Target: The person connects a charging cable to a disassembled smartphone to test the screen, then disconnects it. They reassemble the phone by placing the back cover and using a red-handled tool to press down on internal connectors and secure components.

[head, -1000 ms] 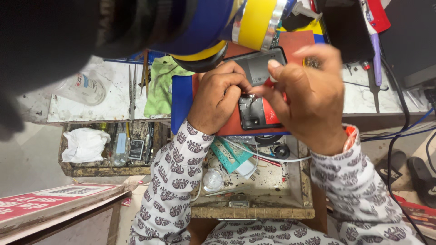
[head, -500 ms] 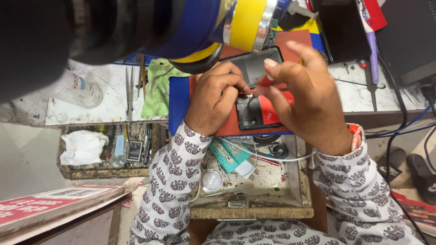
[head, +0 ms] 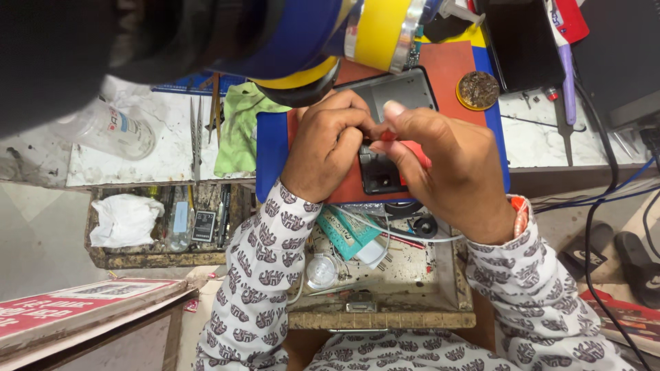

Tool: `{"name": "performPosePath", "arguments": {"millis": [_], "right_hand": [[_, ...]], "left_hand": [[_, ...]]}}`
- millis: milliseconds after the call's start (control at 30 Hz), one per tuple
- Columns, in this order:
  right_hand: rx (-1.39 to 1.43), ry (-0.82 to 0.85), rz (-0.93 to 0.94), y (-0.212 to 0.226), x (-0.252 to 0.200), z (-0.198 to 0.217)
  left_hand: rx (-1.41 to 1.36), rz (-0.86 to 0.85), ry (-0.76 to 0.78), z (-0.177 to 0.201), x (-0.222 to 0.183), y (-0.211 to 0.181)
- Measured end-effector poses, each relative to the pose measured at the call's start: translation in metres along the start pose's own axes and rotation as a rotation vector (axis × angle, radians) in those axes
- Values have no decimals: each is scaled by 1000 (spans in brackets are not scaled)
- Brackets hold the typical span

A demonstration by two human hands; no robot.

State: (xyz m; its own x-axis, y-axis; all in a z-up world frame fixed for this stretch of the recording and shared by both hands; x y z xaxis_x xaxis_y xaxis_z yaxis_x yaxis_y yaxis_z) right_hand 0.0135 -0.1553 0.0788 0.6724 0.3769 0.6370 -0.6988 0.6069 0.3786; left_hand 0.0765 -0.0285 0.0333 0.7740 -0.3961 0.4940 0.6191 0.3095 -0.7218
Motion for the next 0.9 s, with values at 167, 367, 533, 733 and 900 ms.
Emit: {"name": "performPosePath", "arguments": {"millis": [167, 367, 533, 733, 900], "right_hand": [[88, -30, -36, -1, -5, -7], [312, -62, -117, -16, -13, -8], [355, -214, -390, -65, -10, 36], [-102, 144, -352, -75, 9, 29], [-180, 226, -325, -73, 17, 8]], "left_hand": [[-5, 7, 0, 2, -2, 2], [29, 2, -8, 1, -3, -4], [16, 22, -8, 0, -3, -4], [86, 53, 3, -1, -1, -11], [102, 44, 13, 0, -2, -12]]}}
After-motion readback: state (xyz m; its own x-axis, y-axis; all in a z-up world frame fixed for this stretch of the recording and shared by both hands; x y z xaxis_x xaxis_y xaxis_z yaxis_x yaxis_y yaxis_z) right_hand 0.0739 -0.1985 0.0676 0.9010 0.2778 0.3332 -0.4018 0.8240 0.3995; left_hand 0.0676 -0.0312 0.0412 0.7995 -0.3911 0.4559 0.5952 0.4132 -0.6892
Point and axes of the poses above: each hand's wrist, its own x-axis towards the middle knuckle, its own z-axis out of the back of the hand, y = z × x, the point moved 9 cm from there along x, towards the middle knuckle, and after that the axes turned 2 degrees about -z, right-handed, at the moved point
